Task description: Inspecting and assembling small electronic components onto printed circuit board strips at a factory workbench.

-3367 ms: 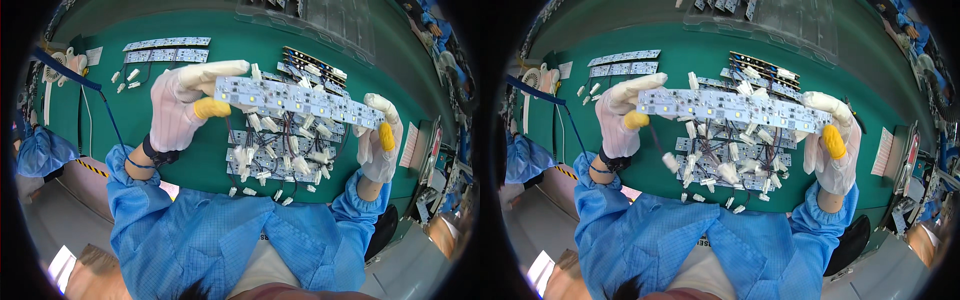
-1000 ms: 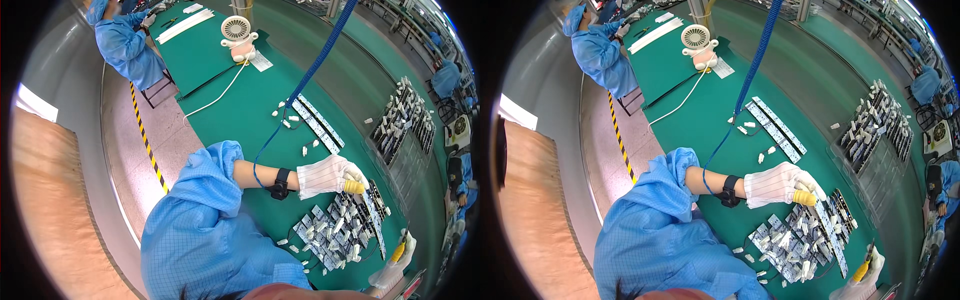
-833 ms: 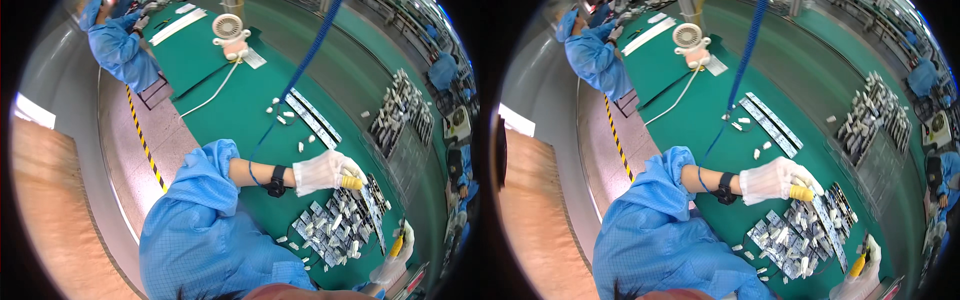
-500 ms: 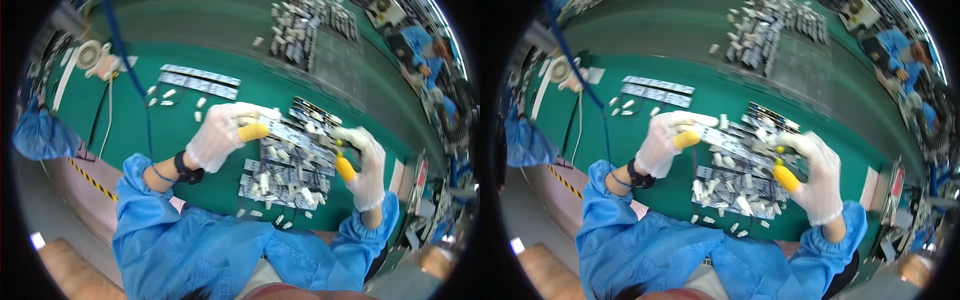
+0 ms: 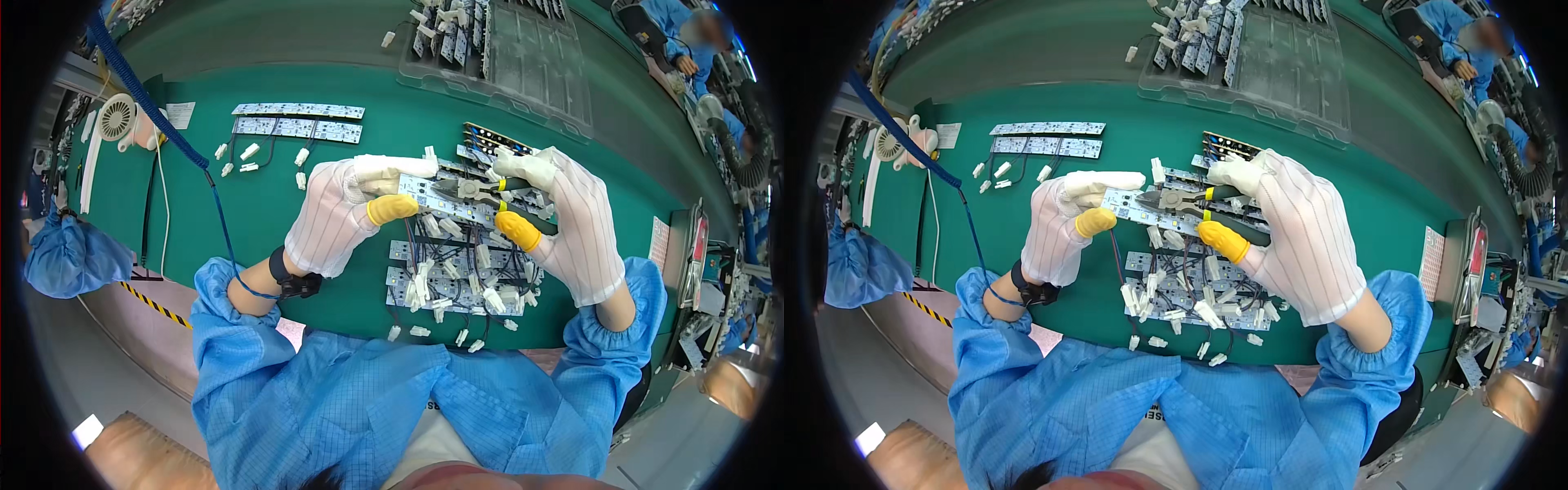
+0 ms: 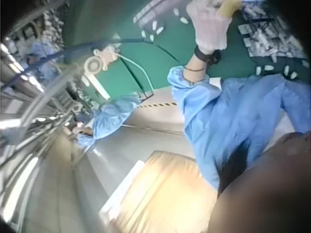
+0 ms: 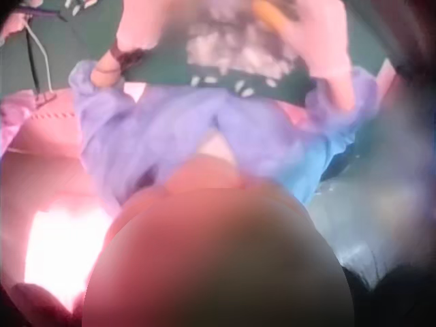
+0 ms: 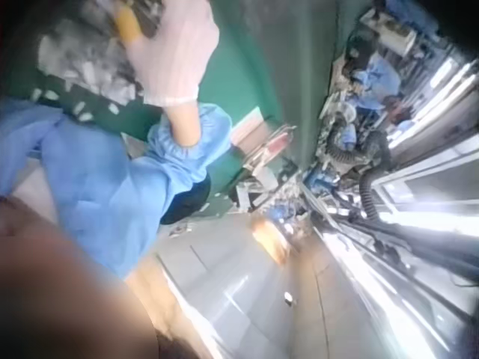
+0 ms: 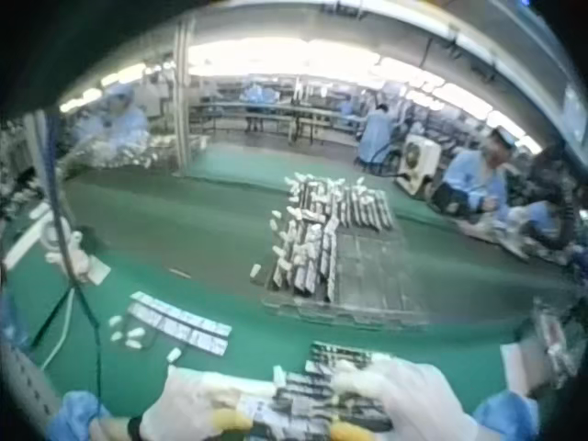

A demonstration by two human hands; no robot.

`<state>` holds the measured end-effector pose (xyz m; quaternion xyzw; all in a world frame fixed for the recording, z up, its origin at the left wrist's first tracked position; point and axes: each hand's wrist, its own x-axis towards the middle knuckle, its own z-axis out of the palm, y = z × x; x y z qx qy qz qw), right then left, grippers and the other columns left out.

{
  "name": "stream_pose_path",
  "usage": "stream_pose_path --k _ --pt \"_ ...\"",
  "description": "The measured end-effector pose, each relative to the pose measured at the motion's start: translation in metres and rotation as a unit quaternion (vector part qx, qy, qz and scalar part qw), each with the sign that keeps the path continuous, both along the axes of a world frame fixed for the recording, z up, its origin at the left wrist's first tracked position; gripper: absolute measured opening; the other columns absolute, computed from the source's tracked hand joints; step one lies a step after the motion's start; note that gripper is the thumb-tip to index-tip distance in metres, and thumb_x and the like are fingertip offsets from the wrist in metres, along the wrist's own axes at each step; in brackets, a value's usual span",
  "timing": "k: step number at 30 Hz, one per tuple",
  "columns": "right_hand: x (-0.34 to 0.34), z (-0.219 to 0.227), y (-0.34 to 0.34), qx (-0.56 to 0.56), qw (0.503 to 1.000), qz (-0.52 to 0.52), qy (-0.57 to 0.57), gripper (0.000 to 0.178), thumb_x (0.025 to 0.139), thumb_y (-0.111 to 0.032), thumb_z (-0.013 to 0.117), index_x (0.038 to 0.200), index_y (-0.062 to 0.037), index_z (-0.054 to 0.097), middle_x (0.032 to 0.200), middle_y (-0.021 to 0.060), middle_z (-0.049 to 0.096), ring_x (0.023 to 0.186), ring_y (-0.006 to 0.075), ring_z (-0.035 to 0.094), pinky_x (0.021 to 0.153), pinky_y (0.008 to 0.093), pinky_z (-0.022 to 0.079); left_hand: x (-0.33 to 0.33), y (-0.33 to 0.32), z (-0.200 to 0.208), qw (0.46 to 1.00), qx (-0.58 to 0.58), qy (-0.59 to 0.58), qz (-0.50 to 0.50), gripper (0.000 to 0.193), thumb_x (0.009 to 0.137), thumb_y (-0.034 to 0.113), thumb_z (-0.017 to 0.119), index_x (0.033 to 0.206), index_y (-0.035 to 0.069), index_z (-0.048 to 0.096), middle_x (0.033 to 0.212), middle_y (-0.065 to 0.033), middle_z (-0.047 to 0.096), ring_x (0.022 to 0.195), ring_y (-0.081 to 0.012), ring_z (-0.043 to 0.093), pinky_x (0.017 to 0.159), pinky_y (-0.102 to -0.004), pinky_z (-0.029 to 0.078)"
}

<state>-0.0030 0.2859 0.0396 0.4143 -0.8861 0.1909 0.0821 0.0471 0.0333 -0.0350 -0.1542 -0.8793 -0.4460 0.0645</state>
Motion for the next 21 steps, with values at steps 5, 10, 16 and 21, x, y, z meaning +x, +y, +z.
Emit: stream_pose_path --k 5,10,16,21 --pt "0.001 -0.004 0.005 0.022 0.999 -0.026 -0.005 0.039 0.072 -0.029 0.074 0.104 -0.0104 0.061 0.094 0.0110 0.062 0.086 0.0298 0.060 0.071 0.0373 0.047 -0.004 0.002 0.005 0.999 0.036 -0.033 -0.005 0.053 0.084 0.050 0.058 0.105 0.002 0.066 0.085 -0.0074 0.069 0.067 -0.0134 0.062 0.063 -0.0254 0.049" --pt "-0.013 -0.011 0.008 -0.056 0.981 -0.064 -0.173 0.029 0.076 -0.021 0.071 0.101 -0.0087 0.063 0.090 0.0100 0.064 0.079 0.0256 0.062 0.067 0.0329 0.049 -0.009 -0.001 0.001 0.996 0.072 -0.052 -0.016 0.051 0.085 0.047 0.059 0.106 0.001 0.065 0.088 -0.0082 0.069 0.074 -0.0124 0.064 0.067 -0.0238 0.049" --pt "-0.029 -0.038 0.103 -0.030 0.942 -0.334 -0.016 0.036 0.084 -0.008 0.057 0.120 -0.0072 0.055 0.117 0.0122 0.059 0.108 0.0255 0.057 0.091 0.0311 0.043 -0.007 -0.006 0.011 0.984 0.155 0.063 -0.064 0.024 0.085 0.005 0.062 0.108 0.000 0.063 0.097 -0.0090 0.067 0.085 -0.0121 0.064 0.074 -0.0229 0.051" --pt "-0.009 -0.116 0.216 0.210 0.876 -0.433 0.018 0.052 0.077 -0.015 0.068 0.125 -0.0063 0.049 0.113 0.0138 0.056 0.109 0.0314 0.051 0.091 0.0386 0.041 -0.007 -0.004 0.026 0.900 0.388 -0.183 -0.072 0.029 0.087 0.016 0.064 0.111 0.000 0.063 0.106 -0.0076 0.066 0.095 -0.0095 0.061 0.084 -0.0239 0.047"
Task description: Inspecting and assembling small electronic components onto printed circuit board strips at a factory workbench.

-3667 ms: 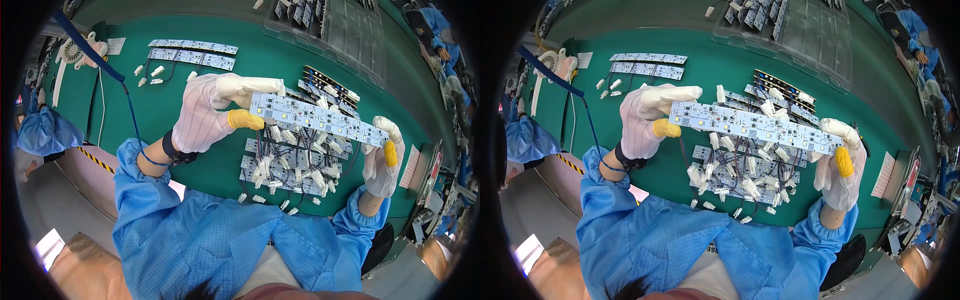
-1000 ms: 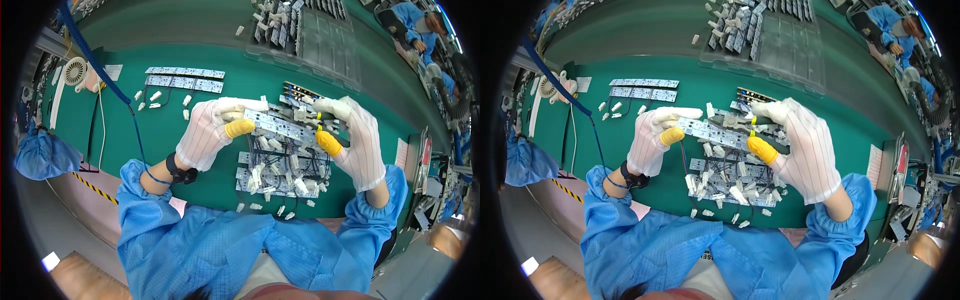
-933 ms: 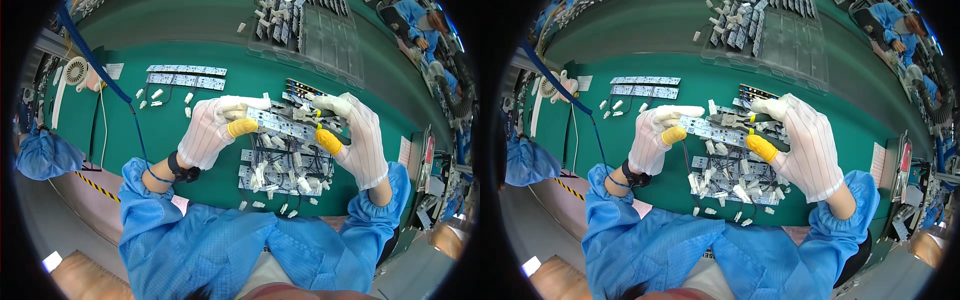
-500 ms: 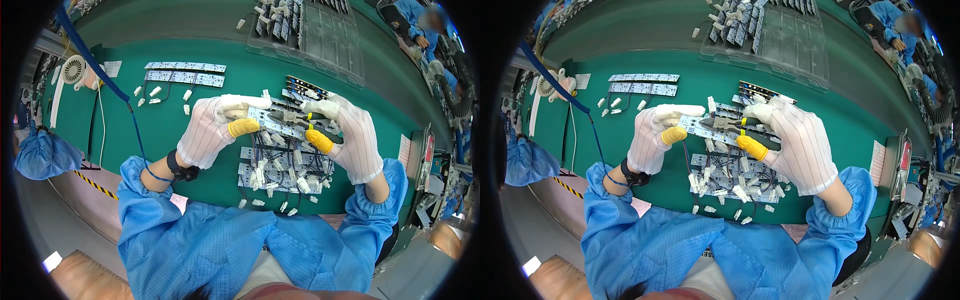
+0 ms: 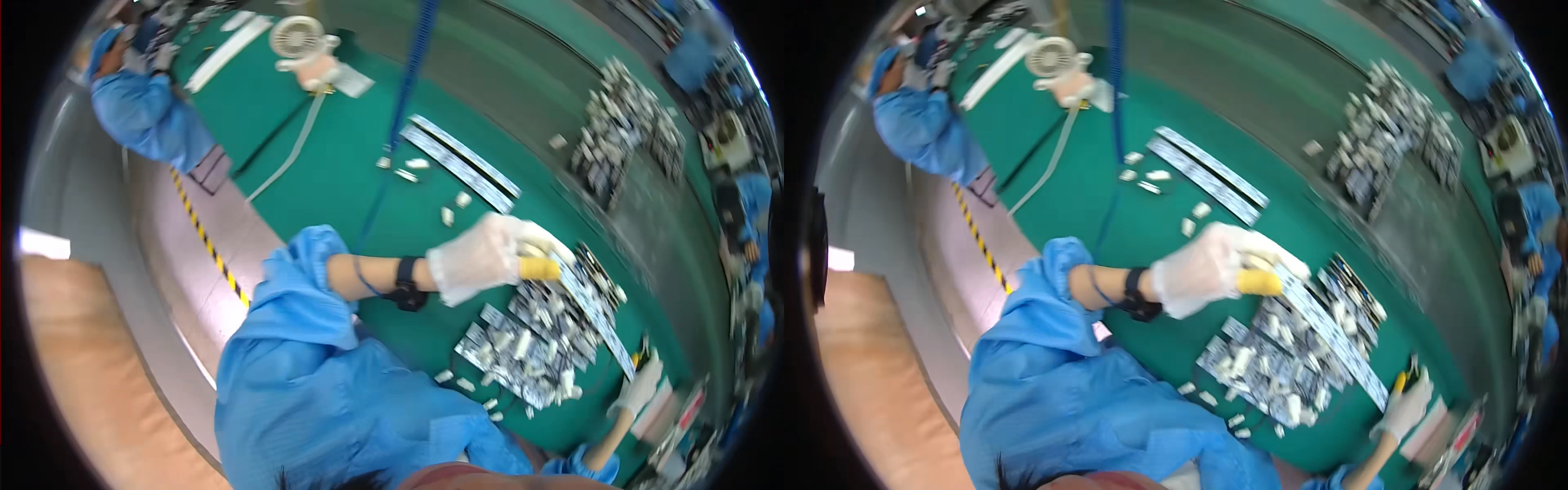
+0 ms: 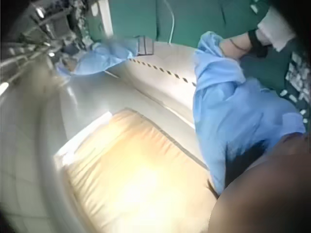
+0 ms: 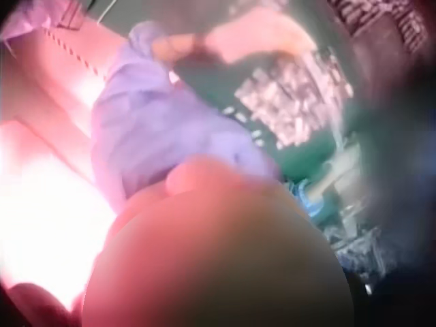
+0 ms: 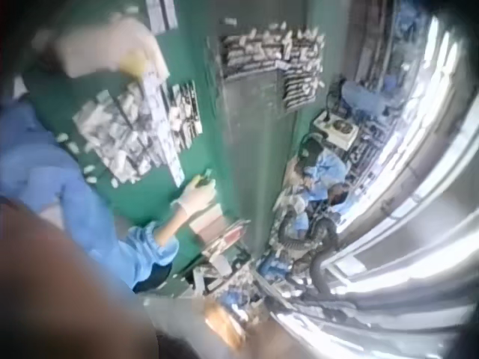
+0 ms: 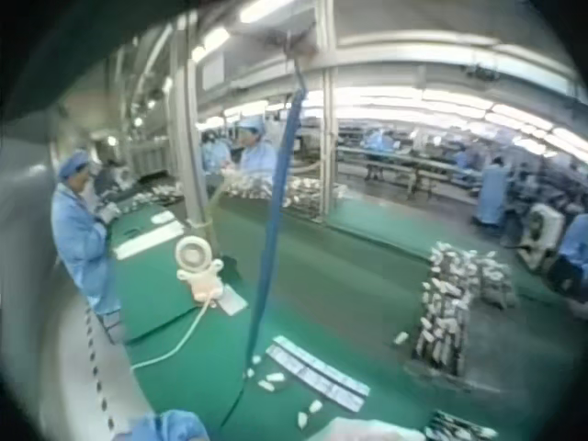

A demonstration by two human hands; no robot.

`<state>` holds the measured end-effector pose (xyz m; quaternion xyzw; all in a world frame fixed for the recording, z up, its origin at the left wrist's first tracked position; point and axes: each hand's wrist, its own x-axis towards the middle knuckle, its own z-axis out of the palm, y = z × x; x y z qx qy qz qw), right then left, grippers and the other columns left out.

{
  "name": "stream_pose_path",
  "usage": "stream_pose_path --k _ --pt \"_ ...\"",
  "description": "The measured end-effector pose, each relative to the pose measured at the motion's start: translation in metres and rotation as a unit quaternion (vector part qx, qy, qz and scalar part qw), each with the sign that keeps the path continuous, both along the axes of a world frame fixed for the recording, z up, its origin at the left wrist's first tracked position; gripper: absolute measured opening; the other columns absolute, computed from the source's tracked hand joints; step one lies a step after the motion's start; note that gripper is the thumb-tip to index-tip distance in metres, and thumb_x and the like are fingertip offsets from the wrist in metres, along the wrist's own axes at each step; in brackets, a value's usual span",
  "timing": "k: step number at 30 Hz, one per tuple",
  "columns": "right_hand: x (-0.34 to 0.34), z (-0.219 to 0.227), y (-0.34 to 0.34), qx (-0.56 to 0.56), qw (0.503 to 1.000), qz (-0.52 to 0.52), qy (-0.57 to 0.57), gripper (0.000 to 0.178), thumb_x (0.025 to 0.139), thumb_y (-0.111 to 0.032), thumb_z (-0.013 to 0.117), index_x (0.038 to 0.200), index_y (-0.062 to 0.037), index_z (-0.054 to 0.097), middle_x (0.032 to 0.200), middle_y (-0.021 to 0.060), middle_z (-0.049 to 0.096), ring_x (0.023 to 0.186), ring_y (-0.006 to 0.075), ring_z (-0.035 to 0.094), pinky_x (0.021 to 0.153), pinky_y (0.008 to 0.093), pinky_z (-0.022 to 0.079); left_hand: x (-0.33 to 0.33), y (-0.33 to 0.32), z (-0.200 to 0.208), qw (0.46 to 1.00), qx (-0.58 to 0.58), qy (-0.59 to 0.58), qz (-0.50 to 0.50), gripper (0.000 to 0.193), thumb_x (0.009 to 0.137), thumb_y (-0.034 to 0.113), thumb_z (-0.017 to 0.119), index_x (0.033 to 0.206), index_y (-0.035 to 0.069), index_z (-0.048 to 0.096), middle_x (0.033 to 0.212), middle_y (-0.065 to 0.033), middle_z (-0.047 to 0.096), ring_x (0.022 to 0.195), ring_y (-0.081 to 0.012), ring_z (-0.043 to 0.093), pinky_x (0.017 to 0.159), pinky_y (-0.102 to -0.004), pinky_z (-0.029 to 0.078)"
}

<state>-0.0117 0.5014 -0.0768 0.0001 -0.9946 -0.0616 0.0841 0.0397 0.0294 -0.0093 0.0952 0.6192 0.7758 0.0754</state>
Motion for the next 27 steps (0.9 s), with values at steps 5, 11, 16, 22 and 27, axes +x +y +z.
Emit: stream_pose_path --k 5,11,16,22,27 --pt "-0.005 0.055 -0.070 0.041 0.965 0.198 0.167 0.061 0.079 -0.026 0.069 0.131 -0.0044 0.044 0.109 0.0121 0.058 0.101 0.0249 0.056 0.084 0.0334 0.044 -0.004 0.001 -0.021 0.995 0.071 0.067 0.028 0.036 0.085 0.028 0.067 0.110 0.002 0.063 0.103 -0.0076 0.067 0.088 -0.0105 0.061 0.081 -0.0246 0.048" --pt "0.017 0.100 -0.184 -0.739 0.567 0.217 -0.291 0.051 0.093 -0.035 0.047 0.129 0.0006 0.045 0.116 0.0079 0.057 0.079 0.0053 0.056 0.061 0.0161 0.044 -0.011 0.002 -0.032 0.980 -0.074 0.143 0.120 0.036 0.082 0.027 0.070 0.107 0.002 0.065 0.090 -0.0054 0.069 0.078 -0.0060 0.061 0.068 -0.0211 0.049" --pt "-0.001 0.049 -0.159 -0.735 0.624 0.143 -0.226 0.036 0.095 -0.015 0.047 0.127 0.0007 0.045 0.115 0.0078 0.056 0.080 0.0046 0.056 0.066 0.0147 0.045 -0.010 0.005 -0.032 0.967 -0.180 0.150 0.106 0.041 0.077 0.028 0.074 0.109 0.005 0.066 0.071 -0.0017 0.064 0.061 -0.0052 0.056 0.059 -0.0223 0.047" --pt "0.018 0.062 -0.164 -0.773 0.589 0.175 -0.159 0.074 0.076 -0.050 0.070 0.121 0.0047 0.047 0.078 0.0045 0.055 0.061 0.0081 0.050 0.062 0.0197 0.040 -0.008 0.008 -0.035 0.963 -0.192 0.157 0.105 0.043 0.076 0.032 0.074 0.108 0.006 0.066 0.064 -0.0005 0.058 0.054 -0.0081 0.048 0.054 -0.0235 0.043" --pt "0.015 0.045 -0.141 -0.751 0.615 0.186 -0.151 0.088 0.075 -0.059 0.066 0.127 0.0070 0.041 0.084 0.0042 0.059 0.040 -0.0008 0.041 0.046 0.0101 0.034 -0.010 0.011 -0.031 0.970 -0.186 0.136 0.078 0.043 0.076 0.029 0.074 0.110 0.004 0.065 0.069 -0.0025 0.061 0.059 -0.0068 0.053 0.056 -0.0225 0.044"
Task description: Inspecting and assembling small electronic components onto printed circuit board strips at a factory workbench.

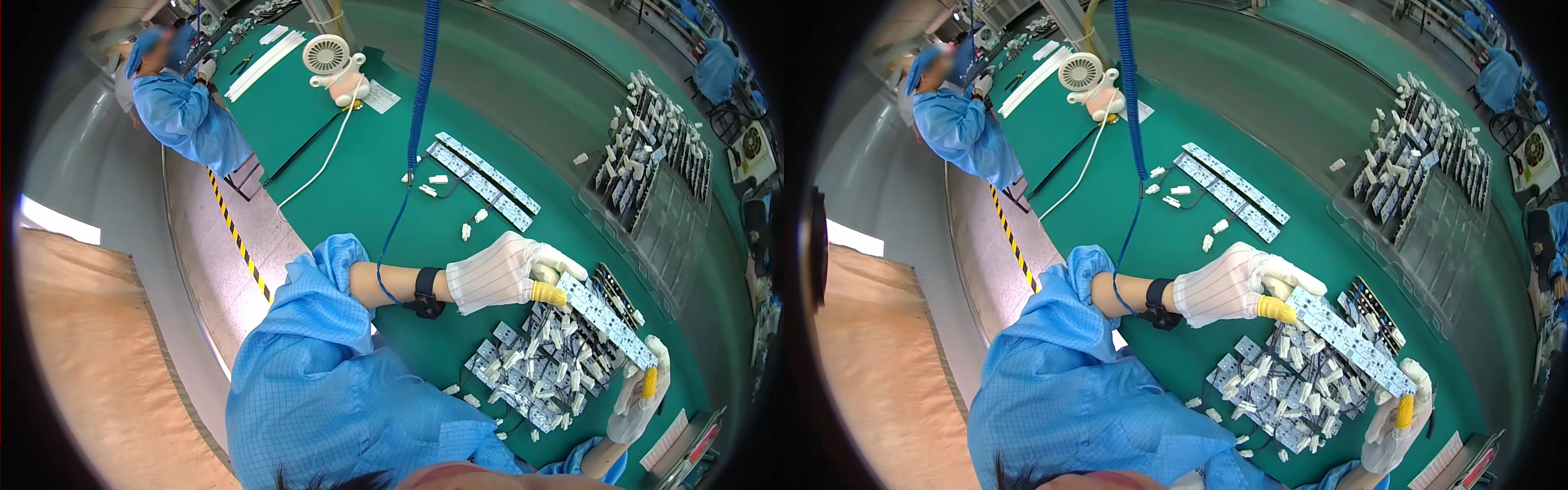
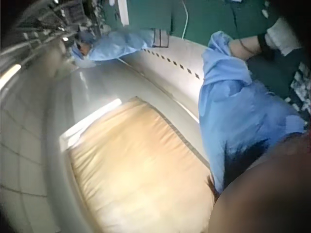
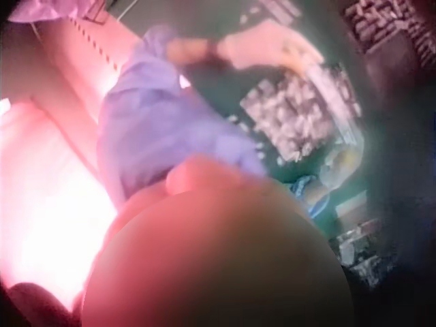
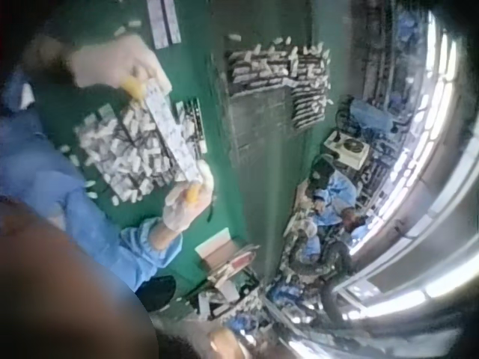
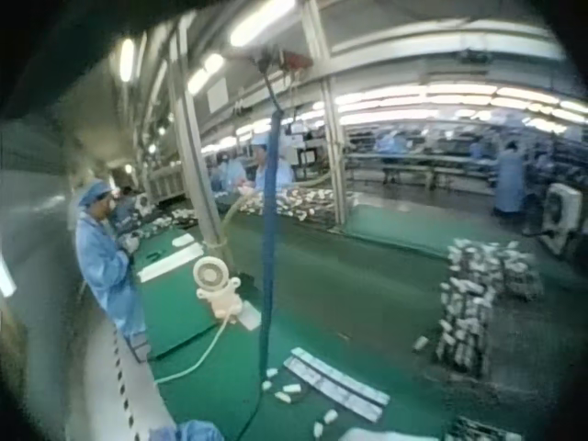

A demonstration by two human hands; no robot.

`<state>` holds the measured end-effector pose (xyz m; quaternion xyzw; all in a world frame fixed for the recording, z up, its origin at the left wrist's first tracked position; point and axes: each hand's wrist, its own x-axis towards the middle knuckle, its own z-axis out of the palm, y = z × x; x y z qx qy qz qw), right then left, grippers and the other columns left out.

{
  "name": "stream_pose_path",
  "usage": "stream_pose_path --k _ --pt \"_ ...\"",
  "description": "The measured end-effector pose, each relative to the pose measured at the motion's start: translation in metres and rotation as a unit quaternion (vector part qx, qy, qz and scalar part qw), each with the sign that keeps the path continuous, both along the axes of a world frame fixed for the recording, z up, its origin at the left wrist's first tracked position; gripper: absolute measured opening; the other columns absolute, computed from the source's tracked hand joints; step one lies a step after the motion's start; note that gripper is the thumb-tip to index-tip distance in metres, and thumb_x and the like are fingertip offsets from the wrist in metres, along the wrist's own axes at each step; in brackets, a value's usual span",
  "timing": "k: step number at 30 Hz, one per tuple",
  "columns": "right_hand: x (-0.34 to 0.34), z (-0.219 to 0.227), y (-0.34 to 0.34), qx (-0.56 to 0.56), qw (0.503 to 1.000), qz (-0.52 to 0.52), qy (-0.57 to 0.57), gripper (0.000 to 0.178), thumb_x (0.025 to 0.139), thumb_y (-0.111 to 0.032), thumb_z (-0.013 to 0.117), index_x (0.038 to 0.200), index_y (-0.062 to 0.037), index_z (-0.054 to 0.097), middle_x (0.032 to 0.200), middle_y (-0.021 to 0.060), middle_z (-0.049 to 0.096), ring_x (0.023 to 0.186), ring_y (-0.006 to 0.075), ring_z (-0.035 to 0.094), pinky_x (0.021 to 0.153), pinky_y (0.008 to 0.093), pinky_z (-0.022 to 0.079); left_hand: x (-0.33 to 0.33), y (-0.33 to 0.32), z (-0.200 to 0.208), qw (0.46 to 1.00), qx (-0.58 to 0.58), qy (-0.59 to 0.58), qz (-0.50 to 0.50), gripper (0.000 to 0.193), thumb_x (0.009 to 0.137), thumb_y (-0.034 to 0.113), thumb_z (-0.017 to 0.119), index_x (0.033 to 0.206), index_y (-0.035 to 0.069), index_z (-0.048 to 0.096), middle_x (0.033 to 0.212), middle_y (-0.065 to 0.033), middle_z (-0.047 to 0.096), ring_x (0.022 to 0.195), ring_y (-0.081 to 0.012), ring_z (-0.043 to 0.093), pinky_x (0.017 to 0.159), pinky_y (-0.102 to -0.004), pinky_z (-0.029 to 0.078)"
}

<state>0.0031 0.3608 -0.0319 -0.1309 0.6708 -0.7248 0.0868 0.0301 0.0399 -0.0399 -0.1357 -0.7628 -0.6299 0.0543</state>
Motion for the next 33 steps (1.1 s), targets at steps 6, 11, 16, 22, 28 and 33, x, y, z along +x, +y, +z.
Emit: stream_pose_path --k 6,11,16,22,28,33 --pt "0.000 0.017 -0.016 0.096 0.994 -0.050 -0.003 0.077 0.081 -0.052 0.064 0.127 0.0065 0.041 0.084 0.0056 0.057 0.041 -0.0014 0.040 0.037 0.0105 0.026 0.004 -0.003 0.008 0.999 -0.047 0.000 0.000 0.044 0.074 0.017 0.073 0.115 0.006 0.063 0.084 -0.0085 0.067 0.069 -0.0135 0.061 0.066 -0.0245 0.049" --pt "-0.001 0.030 -0.022 0.054 0.996 -0.057 -0.043 0.084 0.074 -0.056 0.069 0.124 0.0061 0.042 0.085 0.0088 0.058 0.037 -0.0017 0.038 0.035 0.0107 0.024 0.004 -0.003 0.008 0.993 -0.079 0.083 0.023 0.049 0.069 0.019 0.076 0.115 0.008 0.064 0.067 -0.0036 0.062 0.055 -0.0113 0.052 0.055 -0.0250 0.045" --pt "0.001 0.036 -0.022 0.076 0.992 -0.088 -0.053 0.089 0.070 -0.061 0.070 0.122 0.0060 0.045 0.087 0.0078 0.058 0.040 -0.0025 0.039 0.039 0.0090 0.027 0.005 -0.002 0.005 0.996 -0.031 0.081 0.017 0.044 0.068 0.023 0.076 0.107 0.004 0.067 0.066 -0.0023 0.060 0.057 -0.0126 0.053 0.058 -0.0238 0.045" --pt "0.003 0.031 -0.022 0.090 0.985 -0.145 -0.024 0.091 0.068 -0.062 0.071 0.122 0.0064 0.045 0.099 0.0071 0.057 0.046 -0.0005 0.042 0.055 0.0147 0.040 0.013 -0.007 0.007 0.999 -0.046 0.004 -0.017 0.062 0.075 0.038 0.074 0.113 -0.009 0.058 0.092 -0.0153 0.068 0.081 -0.0187 0.065 0.074 -0.0286 0.051" --pt "0.002 0.029 -0.009 0.068 0.996 -0.064 -0.016 0.092 0.068 -0.065 0.069 0.122 0.0064 0.046 0.092 0.0049 0.058 0.048 0.0009 0.044 0.054 0.0156 0.039 0.012 -0.005 0.013 0.998 -0.002 -0.062 -0.016 0.064 0.074 0.037 0.075 0.114 -0.009 0.056 0.098 -0.0159 0.066 0.087 -0.0179 0.065 0.079 -0.0285 0.051" --pt "0.003 0.031 -0.009 0.042 0.998 -0.044 0.005 0.093 0.068 -0.067 0.068 0.120 0.0066 0.046 0.083 0.0019 0.058 0.044 0.0000 0.042 0.051 0.0132 0.037 0.005 -0.008 0.022 0.995 -0.094 -0.026 -0.033 0.065 0.077 0.046 0.068 0.114 -0.006 0.057 0.103 -0.0145 0.066 0.084 -0.0149 0.064 0.077 -0.0264 0.050"
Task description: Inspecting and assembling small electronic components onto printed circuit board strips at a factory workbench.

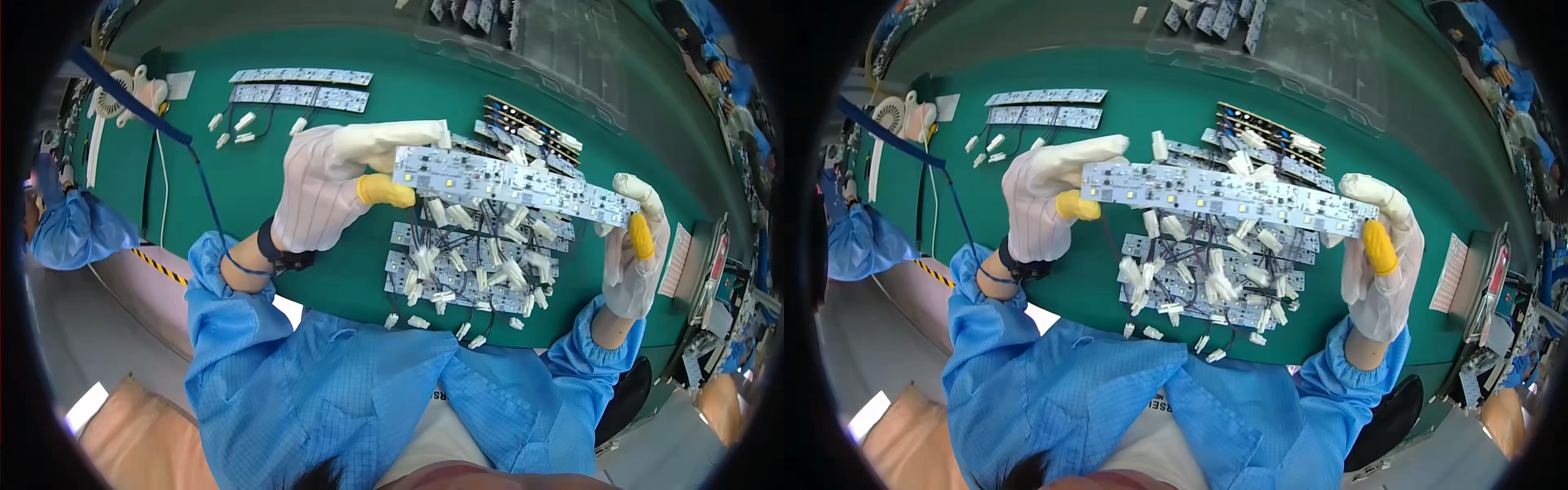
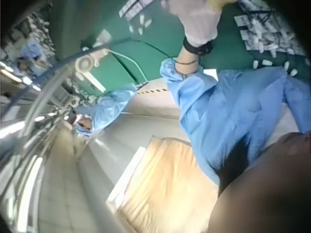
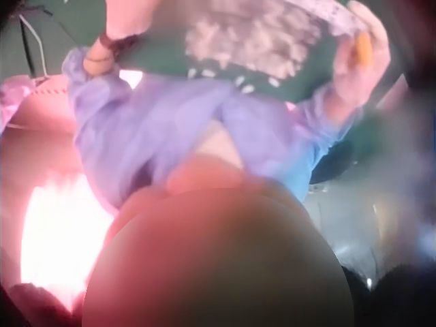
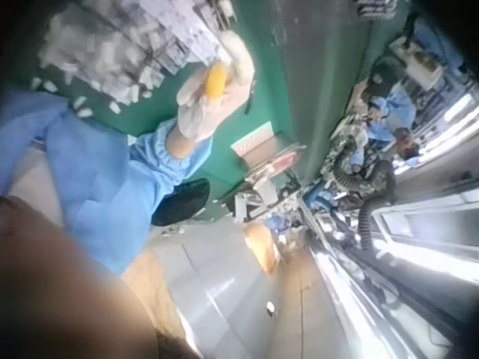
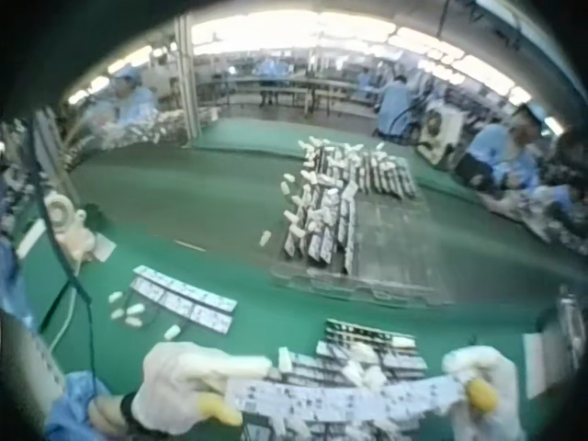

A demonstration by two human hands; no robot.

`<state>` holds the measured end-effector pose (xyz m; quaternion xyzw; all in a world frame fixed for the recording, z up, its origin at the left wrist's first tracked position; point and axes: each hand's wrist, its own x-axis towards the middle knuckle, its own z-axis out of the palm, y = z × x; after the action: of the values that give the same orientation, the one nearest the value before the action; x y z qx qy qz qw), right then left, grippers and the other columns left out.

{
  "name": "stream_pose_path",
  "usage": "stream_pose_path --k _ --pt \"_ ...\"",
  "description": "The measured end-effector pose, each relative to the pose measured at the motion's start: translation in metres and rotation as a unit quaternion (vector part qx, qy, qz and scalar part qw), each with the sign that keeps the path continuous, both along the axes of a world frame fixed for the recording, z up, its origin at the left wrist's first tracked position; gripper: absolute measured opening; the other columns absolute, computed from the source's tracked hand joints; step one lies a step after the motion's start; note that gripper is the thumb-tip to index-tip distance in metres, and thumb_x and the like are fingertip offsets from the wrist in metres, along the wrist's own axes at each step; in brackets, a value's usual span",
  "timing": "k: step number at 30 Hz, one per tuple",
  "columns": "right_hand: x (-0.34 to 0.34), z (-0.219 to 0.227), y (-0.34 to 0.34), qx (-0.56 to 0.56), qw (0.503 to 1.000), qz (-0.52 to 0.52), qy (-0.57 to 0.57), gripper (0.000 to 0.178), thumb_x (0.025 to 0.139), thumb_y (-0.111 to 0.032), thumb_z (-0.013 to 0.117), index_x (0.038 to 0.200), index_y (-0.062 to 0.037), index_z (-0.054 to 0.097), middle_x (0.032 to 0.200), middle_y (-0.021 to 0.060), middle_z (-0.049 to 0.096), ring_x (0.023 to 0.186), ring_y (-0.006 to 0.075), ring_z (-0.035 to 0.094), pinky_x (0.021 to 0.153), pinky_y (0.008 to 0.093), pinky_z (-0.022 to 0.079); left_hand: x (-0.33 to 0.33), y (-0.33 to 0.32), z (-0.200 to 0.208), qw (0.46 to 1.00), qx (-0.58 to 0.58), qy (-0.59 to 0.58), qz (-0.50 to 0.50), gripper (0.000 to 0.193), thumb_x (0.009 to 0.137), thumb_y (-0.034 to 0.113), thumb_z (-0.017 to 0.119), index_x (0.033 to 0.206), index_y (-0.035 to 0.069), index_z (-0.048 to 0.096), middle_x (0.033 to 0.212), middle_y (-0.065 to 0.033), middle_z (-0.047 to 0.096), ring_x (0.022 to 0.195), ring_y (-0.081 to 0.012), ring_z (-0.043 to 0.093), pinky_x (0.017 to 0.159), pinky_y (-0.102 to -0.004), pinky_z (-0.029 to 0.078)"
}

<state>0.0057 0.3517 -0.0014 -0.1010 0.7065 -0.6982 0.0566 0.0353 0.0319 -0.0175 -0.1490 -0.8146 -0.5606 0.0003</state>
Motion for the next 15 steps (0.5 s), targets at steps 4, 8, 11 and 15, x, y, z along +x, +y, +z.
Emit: stream_pose_path --k 4,8,11,15 --pt "0.004 0.003 -0.005 0.015 0.999 -0.044 -0.003 0.090 0.067 -0.065 0.069 0.119 0.0059 0.048 0.093 0.0060 0.057 0.066 0.0075 0.056 0.058 0.0161 0.043 0.002 -0.003 -0.005 0.987 -0.138 0.086 0.007 0.063 0.079 0.048 0.066 0.115 -0.005 0.058 0.101 -0.0142 0.067 0.083 -0.0142 0.064 0.076 -0.0261 0.050" --pt "0.003 0.001 0.000 0.017 1.000 -0.016 -0.012 0.090 0.067 -0.063 0.071 0.119 0.0073 0.048 0.098 0.0081 0.056 0.074 0.0103 0.057 0.063 0.0221 0.045 0.002 0.004 -0.017 0.997 0.018 0.035 0.073 0.055 0.079 0.045 0.065 0.110 -0.002 0.062 0.096 -0.0116 0.068 0.077 -0.0148 0.065 0.073 -0.0253 0.049" --pt "0.004 0.000 0.003 0.003 1.000 0.004 -0.008 0.090 0.068 -0.064 0.070 0.118 0.0086 0.048 0.098 0.0091 0.057 0.075 0.0113 0.057 0.064 0.0222 0.045 -0.004 0.004 -0.022 0.994 0.016 0.070 0.083 0.048 0.082 0.046 0.057 0.105 0.004 0.067 0.095 -0.0085 0.070 0.067 -0.0167 0.065 0.064 -0.0244 0.047" --pt "0.006 0.004 -0.001 0.003 1.000 0.011 0.004 0.086 0.070 -0.062 0.069 0.116 0.0075 0.050 0.105 0.0120 0.055 0.078 0.0158 0.057 0.067 0.0259 0.046 0.000 0.004 -0.022 0.991 0.042 0.055 0.111 0.055 0.082 0.049 0.060 0.106 0.000 0.065 0.095 -0.0085 0.070 0.074 -0.0125 0.065 0.070 -0.0241 0.049"
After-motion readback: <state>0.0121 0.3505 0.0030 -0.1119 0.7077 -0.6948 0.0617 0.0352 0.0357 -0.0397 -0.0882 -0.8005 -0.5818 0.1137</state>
